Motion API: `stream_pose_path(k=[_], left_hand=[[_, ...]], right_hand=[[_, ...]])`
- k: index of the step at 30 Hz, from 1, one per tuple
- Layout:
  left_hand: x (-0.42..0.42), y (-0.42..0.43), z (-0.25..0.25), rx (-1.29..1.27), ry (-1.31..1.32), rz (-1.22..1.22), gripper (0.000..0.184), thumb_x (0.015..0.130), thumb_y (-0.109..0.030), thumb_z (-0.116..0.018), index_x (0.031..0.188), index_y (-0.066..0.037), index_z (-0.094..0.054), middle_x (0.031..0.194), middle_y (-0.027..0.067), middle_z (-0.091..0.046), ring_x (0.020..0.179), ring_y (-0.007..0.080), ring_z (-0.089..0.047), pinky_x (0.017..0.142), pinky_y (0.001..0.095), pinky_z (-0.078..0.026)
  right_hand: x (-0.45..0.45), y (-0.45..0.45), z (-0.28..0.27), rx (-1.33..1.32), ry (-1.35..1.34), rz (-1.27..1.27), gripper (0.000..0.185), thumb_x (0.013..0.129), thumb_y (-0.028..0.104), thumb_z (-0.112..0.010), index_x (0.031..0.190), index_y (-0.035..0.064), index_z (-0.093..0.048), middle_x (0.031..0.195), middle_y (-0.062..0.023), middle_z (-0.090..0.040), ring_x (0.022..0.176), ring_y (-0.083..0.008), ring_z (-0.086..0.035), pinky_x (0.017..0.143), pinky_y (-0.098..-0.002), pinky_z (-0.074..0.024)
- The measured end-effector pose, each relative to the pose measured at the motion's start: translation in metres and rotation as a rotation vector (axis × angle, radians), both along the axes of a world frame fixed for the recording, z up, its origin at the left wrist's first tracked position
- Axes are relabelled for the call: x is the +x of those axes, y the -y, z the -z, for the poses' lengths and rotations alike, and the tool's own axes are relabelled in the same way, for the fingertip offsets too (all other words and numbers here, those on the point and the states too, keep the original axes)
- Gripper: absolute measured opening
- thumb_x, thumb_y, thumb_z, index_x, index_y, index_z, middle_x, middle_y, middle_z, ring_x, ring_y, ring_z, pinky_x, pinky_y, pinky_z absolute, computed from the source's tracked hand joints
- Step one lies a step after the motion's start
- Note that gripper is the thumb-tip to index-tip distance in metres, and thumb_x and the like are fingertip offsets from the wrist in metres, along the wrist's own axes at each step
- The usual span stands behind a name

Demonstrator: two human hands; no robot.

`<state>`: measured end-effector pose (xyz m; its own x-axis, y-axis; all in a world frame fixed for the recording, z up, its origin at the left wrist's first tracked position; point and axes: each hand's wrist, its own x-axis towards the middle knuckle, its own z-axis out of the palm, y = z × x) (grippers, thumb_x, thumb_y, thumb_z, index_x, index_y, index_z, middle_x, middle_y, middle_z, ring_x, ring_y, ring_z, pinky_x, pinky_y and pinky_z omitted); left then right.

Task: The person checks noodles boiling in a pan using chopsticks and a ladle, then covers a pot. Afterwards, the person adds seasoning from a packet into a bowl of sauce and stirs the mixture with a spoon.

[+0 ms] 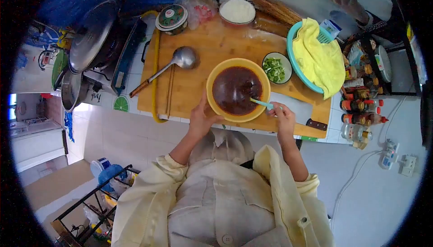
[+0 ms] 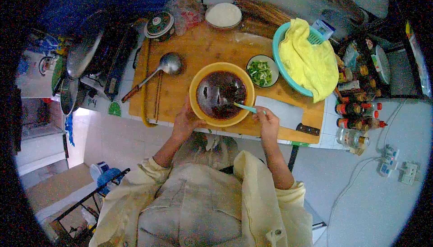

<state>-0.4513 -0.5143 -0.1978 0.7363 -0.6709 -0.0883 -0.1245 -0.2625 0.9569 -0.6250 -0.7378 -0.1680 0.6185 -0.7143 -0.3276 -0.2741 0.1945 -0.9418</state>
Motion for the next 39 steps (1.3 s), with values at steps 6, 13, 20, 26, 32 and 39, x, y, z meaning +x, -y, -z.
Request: stream_pose_path(k=[6,13,20,26,32,39], left_hand=[[0.000,0.000,-0.003,-0.001,-0.008,-0.006,0.107,0.061,-0.002,-0.080,0.146,-0.009,-0.016,0.120,0.0139,-0.059,0.109,0.0252,-0.059,0.093,0.0337,-0.047],[-0.001,0.001,0.004,-0.065,-0.004,-0.030,0.106,0.061,-0.002,-0.080,0.146,-0.006,-0.016,0.119,0.0142,-0.060,0.109,0.0245,-0.059,0.092,0.0333,-0.047],[-0.001,0.000,0.000,-0.024,-0.013,-0.016,0.106,0.062,-0.004,-0.080,0.146,-0.008,-0.016,0.121,0.0133,-0.059,0.109,0.0251,-0.059,0.093,0.0339,-0.047],[-0.001,0.000,0.005,-0.055,-0.022,-0.019,0.106,0.062,-0.005,-0.080,0.146,-0.009,-0.016,0.121,0.0131,-0.059,0.109,0.0256,-0.059,0.093,0.0343,-0.047],[-0.001,0.000,-0.006,-0.014,-0.047,-0.010,0.105,0.063,-0.004,-0.080,0.146,-0.010,-0.016,0.121,0.0130,-0.059,0.110,0.0261,-0.059,0.094,0.0348,-0.047],[-0.001,0.003,-0.009,-0.062,-0.071,-0.031,0.105,0.063,-0.003,-0.079,0.147,-0.011,-0.016,0.121,0.0124,-0.059,0.111,0.0242,-0.058,0.093,0.0356,-0.047]], right_hand=[[-0.001,-0.007,0.017,0.297,0.085,0.017,0.026,0.091,0.021,-0.057,0.104,-0.0006,-0.065,0.078,-0.0046,-0.064,0.073,-0.0118,-0.057,0.069,-0.0251,-0.0444],[0.011,-0.010,-0.007,0.320,0.189,0.093,0.027,0.092,0.018,-0.055,0.109,-0.0025,-0.061,0.081,-0.0043,-0.062,0.074,-0.0106,-0.054,0.071,-0.0241,-0.0436],[0.013,-0.001,-0.019,-0.167,0.157,-0.050,0.023,0.090,0.009,-0.056,0.109,-0.0011,-0.063,0.089,-0.0069,-0.061,0.083,-0.0136,-0.057,0.079,-0.0253,-0.0441],[0.016,0.001,-0.026,-0.501,0.107,-0.152,0.021,0.085,0.002,-0.058,0.106,-0.0001,-0.065,0.093,-0.0086,-0.061,0.085,-0.0166,-0.058,0.078,-0.0269,-0.0448],[0.009,0.001,-0.023,-0.444,-0.008,-0.152,0.019,0.085,0.004,-0.058,0.102,0.0006,-0.066,0.089,-0.0073,-0.060,0.083,-0.0148,-0.057,0.073,-0.0266,-0.0452],[0.002,0.003,-0.008,-0.188,0.039,-0.086,0.017,0.084,0.004,-0.057,0.099,0.0011,-0.065,0.089,-0.0075,-0.060,0.083,-0.0152,-0.057,0.073,-0.0260,-0.0444]])
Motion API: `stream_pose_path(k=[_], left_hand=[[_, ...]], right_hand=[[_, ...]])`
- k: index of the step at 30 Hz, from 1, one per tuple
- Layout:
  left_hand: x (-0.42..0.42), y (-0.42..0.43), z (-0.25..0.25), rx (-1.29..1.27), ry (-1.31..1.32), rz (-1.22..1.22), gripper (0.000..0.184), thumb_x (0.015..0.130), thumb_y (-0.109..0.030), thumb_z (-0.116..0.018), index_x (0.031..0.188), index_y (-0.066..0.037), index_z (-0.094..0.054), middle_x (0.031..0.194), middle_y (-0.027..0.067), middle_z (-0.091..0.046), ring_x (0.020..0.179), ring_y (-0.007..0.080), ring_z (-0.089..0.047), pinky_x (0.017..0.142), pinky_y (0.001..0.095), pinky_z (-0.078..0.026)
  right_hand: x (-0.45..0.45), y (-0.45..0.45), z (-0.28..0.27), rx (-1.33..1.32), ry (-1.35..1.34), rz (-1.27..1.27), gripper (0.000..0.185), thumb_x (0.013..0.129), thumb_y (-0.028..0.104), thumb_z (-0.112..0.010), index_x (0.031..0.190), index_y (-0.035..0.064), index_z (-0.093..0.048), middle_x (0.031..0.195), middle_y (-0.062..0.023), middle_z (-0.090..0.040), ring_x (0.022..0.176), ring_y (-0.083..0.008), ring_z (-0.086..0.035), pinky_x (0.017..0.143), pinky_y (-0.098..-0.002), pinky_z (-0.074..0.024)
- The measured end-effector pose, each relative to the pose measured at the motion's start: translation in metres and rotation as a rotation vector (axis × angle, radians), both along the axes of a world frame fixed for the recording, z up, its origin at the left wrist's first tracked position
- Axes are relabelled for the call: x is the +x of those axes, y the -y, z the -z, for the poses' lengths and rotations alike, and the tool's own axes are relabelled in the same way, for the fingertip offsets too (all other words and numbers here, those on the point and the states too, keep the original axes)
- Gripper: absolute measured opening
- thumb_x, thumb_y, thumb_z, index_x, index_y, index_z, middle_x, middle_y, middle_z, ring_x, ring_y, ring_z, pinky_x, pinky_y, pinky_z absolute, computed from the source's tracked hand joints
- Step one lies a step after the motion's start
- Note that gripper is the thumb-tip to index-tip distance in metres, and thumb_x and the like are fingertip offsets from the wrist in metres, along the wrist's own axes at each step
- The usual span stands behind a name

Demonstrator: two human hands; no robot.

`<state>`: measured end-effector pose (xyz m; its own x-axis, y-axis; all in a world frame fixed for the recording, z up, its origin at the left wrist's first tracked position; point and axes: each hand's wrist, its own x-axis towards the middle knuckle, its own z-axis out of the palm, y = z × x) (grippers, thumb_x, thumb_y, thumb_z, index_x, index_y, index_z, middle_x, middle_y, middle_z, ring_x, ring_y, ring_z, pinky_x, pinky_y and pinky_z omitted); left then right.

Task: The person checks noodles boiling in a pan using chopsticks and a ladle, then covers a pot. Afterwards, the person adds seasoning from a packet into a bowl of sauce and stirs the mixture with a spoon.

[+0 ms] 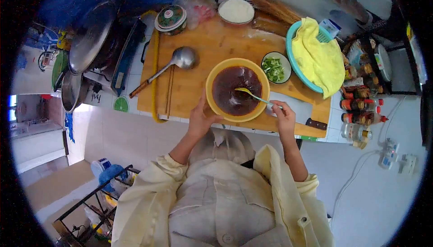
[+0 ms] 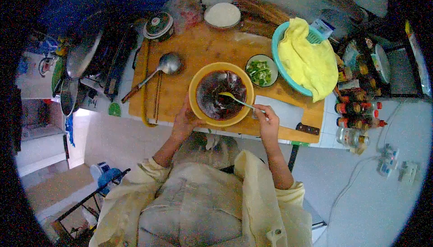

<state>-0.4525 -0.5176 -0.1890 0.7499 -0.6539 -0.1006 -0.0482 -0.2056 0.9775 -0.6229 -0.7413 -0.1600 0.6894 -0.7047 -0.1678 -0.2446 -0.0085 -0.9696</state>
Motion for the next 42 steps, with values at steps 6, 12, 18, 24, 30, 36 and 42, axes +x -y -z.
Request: stream_pose_path(k=[6,12,18,24,30,36,42], left_hand=[[0.006,0.002,0.005,-0.031,0.064,0.070,0.103,0.065,-0.003,-0.078,0.147,-0.011,-0.015,0.120,0.0130,-0.059,0.111,0.0234,-0.058,0.093,0.0355,-0.047],[0.017,-0.011,-0.014,0.138,0.004,0.215,0.096,0.068,-0.010,-0.079,0.144,-0.005,-0.021,0.118,0.0148,-0.060,0.105,0.0237,-0.060,0.087,0.0334,-0.048],[0.030,-0.043,0.000,0.393,0.234,0.317,0.095,0.072,-0.016,-0.078,0.145,-0.005,-0.019,0.115,0.0138,-0.059,0.102,0.0220,-0.060,0.082,0.0334,-0.049],[0.027,-0.051,-0.050,0.193,-0.216,0.146,0.053,0.074,-0.023,-0.076,0.120,-0.003,-0.056,0.128,0.0144,-0.049,0.105,0.0263,-0.057,0.087,0.0354,-0.048],[0.036,-0.076,-0.008,0.236,0.022,0.110,0.028,0.076,-0.019,-0.075,0.098,-0.003,-0.069,0.144,0.0190,-0.033,0.116,0.0270,-0.052,0.095,0.0361,-0.043],[0.019,-0.057,-0.043,0.189,-0.125,-0.040,0.055,0.078,-0.016,-0.073,0.126,-0.005,-0.052,0.121,0.0158,-0.057,0.108,0.0218,-0.056,0.096,0.0347,-0.041],[-0.012,-0.014,-0.047,0.132,0.070,-0.260,0.052,0.084,-0.013,-0.065,0.132,-0.005,-0.046,0.108,0.0107,-0.063,0.102,0.0179,-0.058,0.094,0.0343,-0.042]], right_hand=[[-0.005,0.011,-0.022,-0.454,-0.061,-0.123,0.021,0.080,-0.001,-0.057,0.100,0.0025,-0.064,0.092,-0.0111,-0.060,0.084,-0.0231,-0.058,0.076,-0.0298,-0.0458],[0.001,0.016,-0.023,-0.439,-0.161,-0.052,0.022,0.080,-0.001,-0.058,0.101,0.0025,-0.063,0.094,-0.0134,-0.059,0.085,-0.0258,-0.058,0.074,-0.0338,-0.0468],[0.010,0.018,0.002,-0.505,-0.173,0.024,0.023,0.081,0.000,-0.059,0.104,0.0016,-0.061,0.092,-0.0158,-0.060,0.081,-0.0255,-0.061,0.070,-0.0343,-0.0484],[0.025,0.013,0.001,-0.431,-0.213,0.093,0.024,0.080,0.001,-0.060,0.104,0.0016,-0.061,0.090,-0.0154,-0.062,0.082,-0.0247,-0.064,0.069,-0.0341,-0.0498],[0.034,0.024,0.022,-0.418,-0.207,0.102,0.025,0.081,0.003,-0.061,0.106,0.0035,-0.062,0.088,-0.0145,-0.063,0.076,-0.0244,-0.065,0.067,-0.0346,-0.0506],[0.031,0.032,0.018,-0.286,-0.203,0.090,0.027,0.083,0.010,-0.063,0.109,0.0040,-0.060,0.090,-0.0153,-0.063,0.083,-0.0257,-0.063,0.070,-0.0369,-0.0500],[-0.002,0.069,-0.043,-0.428,-0.144,0.087,0.022,0.087,0.015,-0.060,0.105,0.0027,-0.060,0.084,-0.0135,-0.060,0.077,-0.0228,-0.061,0.067,-0.0331,-0.0486]])
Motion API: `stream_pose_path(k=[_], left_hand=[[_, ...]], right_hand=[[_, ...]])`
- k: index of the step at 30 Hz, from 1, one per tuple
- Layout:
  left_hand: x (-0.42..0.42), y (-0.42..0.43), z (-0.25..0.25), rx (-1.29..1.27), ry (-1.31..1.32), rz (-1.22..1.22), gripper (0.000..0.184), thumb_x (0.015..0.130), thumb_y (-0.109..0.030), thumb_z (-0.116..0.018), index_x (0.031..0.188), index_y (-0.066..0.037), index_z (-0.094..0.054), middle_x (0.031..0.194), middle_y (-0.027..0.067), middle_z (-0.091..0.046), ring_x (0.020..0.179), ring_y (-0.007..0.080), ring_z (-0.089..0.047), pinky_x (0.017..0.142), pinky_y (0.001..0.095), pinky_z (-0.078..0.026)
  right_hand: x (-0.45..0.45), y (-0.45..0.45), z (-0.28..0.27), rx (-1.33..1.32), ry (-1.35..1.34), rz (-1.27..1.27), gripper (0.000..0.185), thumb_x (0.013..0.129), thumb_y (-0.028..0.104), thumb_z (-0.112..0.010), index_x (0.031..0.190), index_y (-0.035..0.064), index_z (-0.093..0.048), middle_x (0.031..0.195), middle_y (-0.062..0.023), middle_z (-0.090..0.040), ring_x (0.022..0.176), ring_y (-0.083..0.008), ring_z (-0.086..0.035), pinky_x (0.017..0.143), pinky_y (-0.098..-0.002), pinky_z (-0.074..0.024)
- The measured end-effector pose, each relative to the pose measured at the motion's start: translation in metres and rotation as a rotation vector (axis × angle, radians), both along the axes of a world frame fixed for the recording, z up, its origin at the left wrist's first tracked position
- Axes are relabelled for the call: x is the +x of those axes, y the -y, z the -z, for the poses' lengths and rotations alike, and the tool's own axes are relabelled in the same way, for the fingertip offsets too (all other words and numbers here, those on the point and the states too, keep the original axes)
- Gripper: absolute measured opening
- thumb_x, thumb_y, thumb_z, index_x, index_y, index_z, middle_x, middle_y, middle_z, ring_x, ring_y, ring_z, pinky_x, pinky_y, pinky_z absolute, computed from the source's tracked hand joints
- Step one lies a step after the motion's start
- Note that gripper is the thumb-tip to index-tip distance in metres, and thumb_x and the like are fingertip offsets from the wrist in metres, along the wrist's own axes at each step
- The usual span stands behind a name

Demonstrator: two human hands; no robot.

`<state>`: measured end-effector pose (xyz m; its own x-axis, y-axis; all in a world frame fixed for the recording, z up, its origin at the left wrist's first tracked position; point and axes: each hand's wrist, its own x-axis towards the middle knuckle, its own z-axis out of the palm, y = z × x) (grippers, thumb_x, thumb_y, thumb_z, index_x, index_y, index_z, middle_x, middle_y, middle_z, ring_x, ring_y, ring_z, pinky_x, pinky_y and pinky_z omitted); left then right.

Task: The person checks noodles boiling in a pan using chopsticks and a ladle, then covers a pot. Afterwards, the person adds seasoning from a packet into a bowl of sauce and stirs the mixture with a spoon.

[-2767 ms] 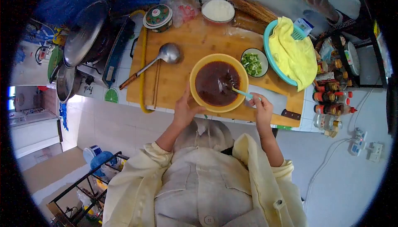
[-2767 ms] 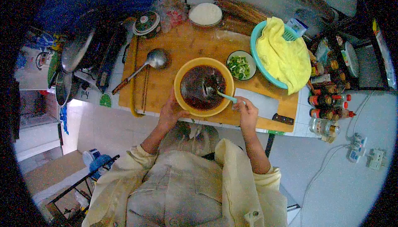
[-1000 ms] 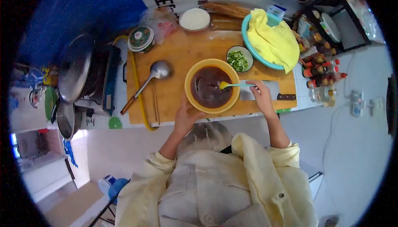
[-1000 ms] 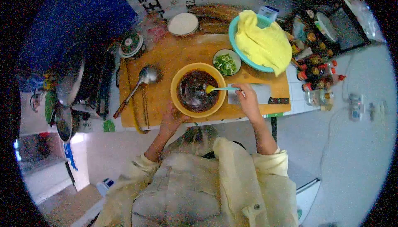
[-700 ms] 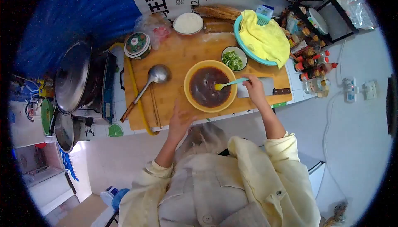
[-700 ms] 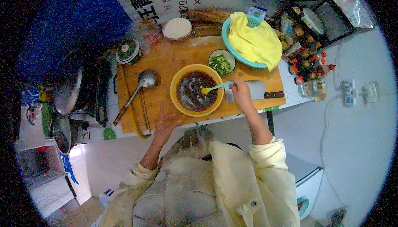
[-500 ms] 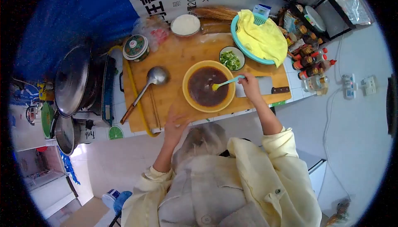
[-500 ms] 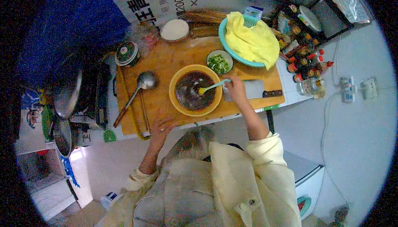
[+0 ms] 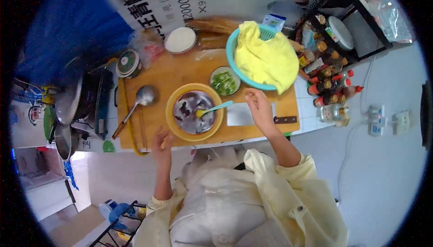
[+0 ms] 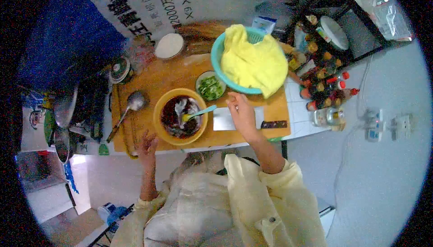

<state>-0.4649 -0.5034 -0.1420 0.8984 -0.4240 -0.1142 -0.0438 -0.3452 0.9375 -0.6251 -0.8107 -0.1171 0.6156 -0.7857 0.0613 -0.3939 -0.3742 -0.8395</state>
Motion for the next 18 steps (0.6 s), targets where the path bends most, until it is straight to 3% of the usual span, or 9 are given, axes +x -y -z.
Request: stream_pose_path(k=[3,6,8,12,13,15,16,18], left_hand=[[-0.029,0.037,-0.017,-0.039,0.035,-0.086,0.040,0.087,-0.013,-0.062,0.125,-0.004,-0.052,0.107,0.0101,-0.063,0.101,0.0172,-0.057,0.093,0.0327,-0.042],[-0.055,0.068,-0.027,-0.009,0.026,-0.138,0.030,0.090,-0.014,-0.058,0.117,-0.002,-0.057,0.106,0.0099,-0.063,0.101,0.0174,-0.058,0.092,0.0311,-0.041],[-0.068,0.078,-0.028,0.009,0.023,-0.162,0.026,0.091,-0.015,-0.055,0.113,-0.001,-0.059,0.106,0.0098,-0.063,0.101,0.0175,-0.058,0.092,0.0304,-0.041],[-0.100,0.087,-0.045,0.004,0.034,-0.262,0.024,0.093,-0.015,-0.052,0.108,0.001,-0.061,0.105,0.0094,-0.064,0.102,0.0165,-0.057,0.092,0.0299,-0.041],[-0.105,0.084,-0.050,0.002,0.051,-0.271,0.024,0.093,-0.016,-0.052,0.109,0.001,-0.060,0.106,0.0094,-0.063,0.102,0.0166,-0.057,0.093,0.0302,-0.041],[-0.116,0.071,-0.051,-0.053,0.069,-0.309,0.027,0.094,-0.017,-0.052,0.111,0.002,-0.058,0.110,0.0097,-0.061,0.102,0.0172,-0.057,0.094,0.0306,-0.041],[-0.122,0.070,-0.057,-0.053,0.080,-0.323,0.027,0.094,-0.017,-0.052,0.111,0.002,-0.058,0.110,0.0097,-0.061,0.102,0.0172,-0.057,0.094,0.0306,-0.041],[-0.133,0.064,-0.071,0.052,0.064,-0.408,0.028,0.094,-0.017,-0.052,0.113,0.003,-0.056,0.111,0.0097,-0.060,0.103,0.0172,-0.057,0.094,0.0304,-0.041]], right_hand=[[-0.020,0.066,-0.007,0.098,0.217,0.067,0.018,0.091,0.017,-0.055,0.101,0.0035,-0.062,0.081,-0.0078,-0.059,0.071,-0.0161,-0.056,0.065,-0.0278,-0.0455],[-0.019,0.156,-0.014,0.075,0.376,0.162,0.019,0.092,0.018,-0.053,0.100,0.0036,-0.063,0.083,-0.0055,-0.060,0.072,-0.0151,-0.055,0.068,-0.0270,-0.0452],[-0.005,0.220,-0.007,0.196,0.431,0.236,0.022,0.092,0.021,-0.053,0.099,0.0031,-0.063,0.085,-0.0041,-0.061,0.072,-0.0143,-0.055,0.069,-0.0268,-0.0448],[0.050,0.353,0.074,0.099,0.188,0.341,0.036,0.090,0.033,-0.057,0.108,0.0026,-0.062,0.097,-0.0118,-0.065,0.088,-0.0264,-0.062,0.080,-0.0383,-0.0478],[0.060,0.374,0.072,0.103,0.197,0.326,0.036,0.090,0.033,-0.057,0.108,0.0026,-0.062,0.097,-0.0118,-0.065,0.088,-0.0264,-0.062,0.080,-0.0383,-0.0478],[0.077,0.402,0.070,0.148,-0.384,0.150,0.048,0.085,0.037,-0.062,0.118,0.0013,-0.057,0.117,-0.0173,-0.059,0.100,-0.0329,-0.060,0.086,-0.0429,-0.0478],[0.087,0.410,0.078,0.147,-0.374,0.134,0.048,0.085,0.037,-0.062,0.118,0.0013,-0.057,0.117,-0.0173,-0.059,0.100,-0.0329,-0.060,0.086,-0.0429,-0.0478],[0.109,0.419,0.093,0.315,-0.327,0.379,0.061,0.080,0.037,-0.069,0.122,-0.0029,-0.052,0.126,-0.0202,-0.053,0.105,-0.0325,-0.059,0.087,-0.0435,-0.0482]])
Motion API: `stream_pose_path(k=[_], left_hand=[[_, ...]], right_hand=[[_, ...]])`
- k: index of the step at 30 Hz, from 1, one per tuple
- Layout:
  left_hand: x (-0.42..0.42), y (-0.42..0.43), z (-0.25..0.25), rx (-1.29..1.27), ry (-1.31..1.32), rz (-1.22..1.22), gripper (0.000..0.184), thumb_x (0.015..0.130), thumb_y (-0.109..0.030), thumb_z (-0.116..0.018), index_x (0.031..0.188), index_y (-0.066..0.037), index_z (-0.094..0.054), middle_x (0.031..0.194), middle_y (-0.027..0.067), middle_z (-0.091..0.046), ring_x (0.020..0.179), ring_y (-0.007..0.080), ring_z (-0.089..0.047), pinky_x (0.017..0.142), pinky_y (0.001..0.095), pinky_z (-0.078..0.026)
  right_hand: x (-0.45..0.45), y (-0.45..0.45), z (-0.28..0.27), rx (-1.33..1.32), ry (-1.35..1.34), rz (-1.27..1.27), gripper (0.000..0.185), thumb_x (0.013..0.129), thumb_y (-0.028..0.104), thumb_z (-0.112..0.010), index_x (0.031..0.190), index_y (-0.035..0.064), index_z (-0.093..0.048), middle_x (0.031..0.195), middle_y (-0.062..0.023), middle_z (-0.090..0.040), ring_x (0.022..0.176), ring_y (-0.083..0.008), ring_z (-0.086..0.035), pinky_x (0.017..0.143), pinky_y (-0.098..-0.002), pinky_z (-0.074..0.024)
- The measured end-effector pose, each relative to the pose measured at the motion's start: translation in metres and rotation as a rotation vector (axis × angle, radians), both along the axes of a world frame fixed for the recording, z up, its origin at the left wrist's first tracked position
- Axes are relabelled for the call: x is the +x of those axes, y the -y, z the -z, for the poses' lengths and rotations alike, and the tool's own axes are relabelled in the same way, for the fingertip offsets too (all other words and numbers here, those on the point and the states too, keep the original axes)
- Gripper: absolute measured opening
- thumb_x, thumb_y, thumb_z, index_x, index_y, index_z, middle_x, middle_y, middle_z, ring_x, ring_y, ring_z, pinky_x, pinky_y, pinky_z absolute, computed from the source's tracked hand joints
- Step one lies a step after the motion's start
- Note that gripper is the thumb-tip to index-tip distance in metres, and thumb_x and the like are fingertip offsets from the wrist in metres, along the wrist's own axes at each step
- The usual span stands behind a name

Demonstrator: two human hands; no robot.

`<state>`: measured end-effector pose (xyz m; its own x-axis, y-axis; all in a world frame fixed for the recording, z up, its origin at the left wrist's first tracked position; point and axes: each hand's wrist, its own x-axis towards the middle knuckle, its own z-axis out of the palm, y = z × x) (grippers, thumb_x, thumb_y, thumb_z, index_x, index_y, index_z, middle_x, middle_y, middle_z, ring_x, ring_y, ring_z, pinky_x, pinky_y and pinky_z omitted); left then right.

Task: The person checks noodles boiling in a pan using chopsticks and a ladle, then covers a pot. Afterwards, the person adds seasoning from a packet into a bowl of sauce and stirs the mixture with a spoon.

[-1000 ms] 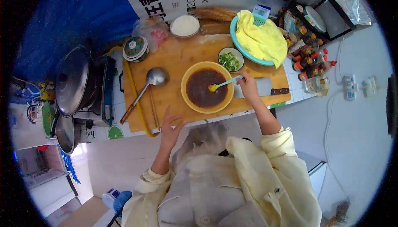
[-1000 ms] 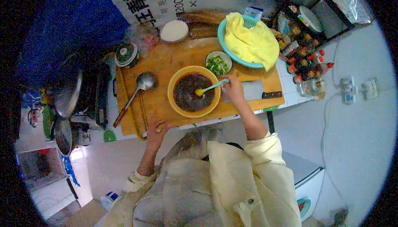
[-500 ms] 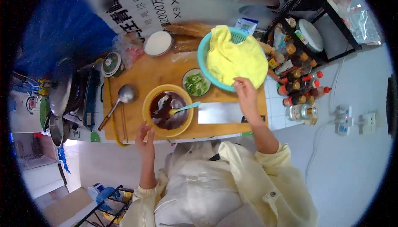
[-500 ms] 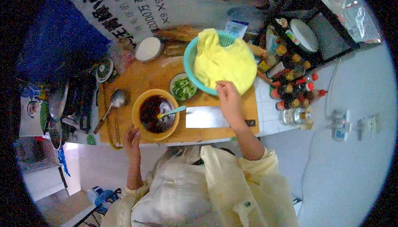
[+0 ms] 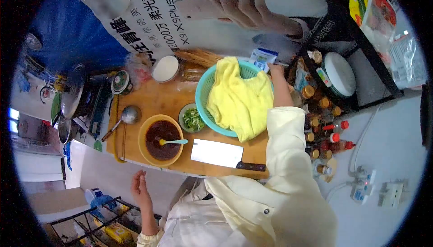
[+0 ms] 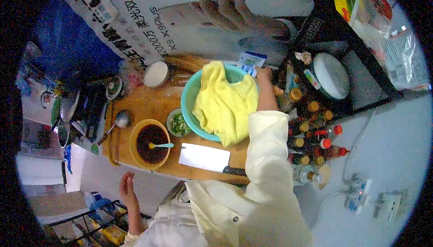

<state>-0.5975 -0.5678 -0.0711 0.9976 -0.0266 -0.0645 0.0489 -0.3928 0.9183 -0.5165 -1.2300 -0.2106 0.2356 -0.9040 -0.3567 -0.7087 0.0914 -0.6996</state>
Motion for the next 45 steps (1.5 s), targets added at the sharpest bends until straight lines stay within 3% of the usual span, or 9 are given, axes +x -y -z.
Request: stream_pose_path(k=[5,9,11,15,24,30,36,39,45], left_hand=[[-0.016,-0.016,0.007,0.036,0.047,-0.060,0.029,0.094,-0.019,-0.053,0.113,0.002,-0.057,0.108,0.0096,-0.061,0.102,0.0182,-0.058,0.092,0.0305,-0.043],[-0.018,-0.011,0.001,0.083,0.056,-0.035,0.028,0.094,-0.020,-0.053,0.113,0.001,-0.058,0.106,0.0101,-0.062,0.101,0.0184,-0.059,0.091,0.0314,-0.044],[-0.015,-0.009,0.003,0.097,0.057,-0.033,0.028,0.094,-0.020,-0.053,0.112,0.002,-0.058,0.106,0.0104,-0.063,0.100,0.0183,-0.059,0.090,0.0317,-0.044],[-0.007,0.000,0.005,0.054,0.072,0.025,0.027,0.093,-0.017,-0.054,0.111,0.002,-0.059,0.108,0.0114,-0.063,0.100,0.0184,-0.059,0.090,0.0309,-0.043],[0.028,0.051,-0.020,-0.004,0.127,0.341,0.024,0.083,-0.010,-0.065,0.105,0.000,-0.063,0.112,0.0101,-0.061,0.107,0.0201,-0.055,0.093,0.0317,-0.041],[0.012,0.101,-0.047,-0.598,-0.196,0.750,0.074,0.081,-0.013,-0.068,0.142,-0.005,-0.026,0.133,0.0098,-0.045,0.119,0.0198,-0.047,0.099,0.0326,-0.037],[0.006,0.082,-0.029,-0.734,-0.407,0.694,0.053,0.090,-0.016,-0.059,0.133,0.001,-0.033,0.123,0.0081,-0.049,0.111,0.0142,-0.047,0.096,0.0304,-0.038],[0.008,0.070,-0.015,-0.665,-0.295,0.648,0.040,0.091,-0.018,-0.056,0.121,0.003,-0.040,0.113,0.0126,-0.054,0.105,0.0144,-0.050,0.091,0.0310,-0.041],[0.007,0.055,0.014,-0.563,-0.275,0.623,0.044,0.093,-0.030,-0.054,0.112,0.007,-0.039,0.099,0.0212,-0.056,0.089,0.0238,-0.058,0.075,0.0362,-0.044]], right_hand=[[0.013,-0.014,-0.043,0.168,0.098,0.128,0.049,0.080,0.023,-0.071,0.120,-0.0001,-0.056,0.123,-0.0161,-0.057,0.110,-0.0276,-0.056,0.087,-0.0380,-0.0473],[0.021,0.019,0.029,0.084,0.336,0.145,0.030,0.083,0.019,-0.068,0.106,0.0018,-0.062,0.102,-0.0129,-0.063,0.094,-0.0225,-0.059,0.079,-0.0367,-0.0462],[0.016,-0.004,0.002,-0.165,0.304,0.014,0.015,0.085,0.017,-0.064,0.090,0.0025,-0.061,0.083,-0.0084,-0.060,0.078,-0.0185,-0.053,0.070,-0.0355,-0.0427],[0.009,-0.032,-0.052,-0.296,0.470,0.013,0.016,0.087,0.017,-0.060,0.090,0.0017,-0.057,0.076,-0.0127,-0.056,0.071,-0.0264,-0.055,0.066,-0.0400,-0.0440],[-0.065,-0.200,-0.219,-0.697,0.818,-0.277,0.018,0.089,0.016,-0.057,0.081,0.0022,-0.049,0.059,-0.0030,-0.045,0.054,-0.0139,-0.041,0.051,-0.0305,-0.0352],[-0.112,-0.348,-0.225,-0.285,0.761,-0.504,0.015,0.090,0.013,-0.057,0.080,0.0029,-0.050,0.064,0.0034,-0.044,0.059,-0.0044,-0.039,0.051,-0.0221,-0.0326],[-0.129,-0.431,-0.200,0.027,0.780,-0.481,0.010,0.092,0.011,-0.053,0.093,0.0012,-0.053,0.077,0.0026,-0.055,0.068,-0.0063,-0.049,0.060,-0.0215,-0.0406],[-0.139,-0.455,-0.187,0.273,0.722,-0.345,0.032,0.091,0.016,-0.056,0.118,-0.0015,-0.053,0.106,-0.0067,-0.061,0.094,-0.0131,-0.057,0.083,-0.0285,-0.0458],[-0.147,-0.479,-0.165,0.087,0.494,-0.379,0.026,0.092,0.020,-0.055,0.105,-0.0021,-0.059,0.095,-0.0054,-0.064,0.083,-0.0103,-0.057,0.072,-0.0262,-0.0470]])
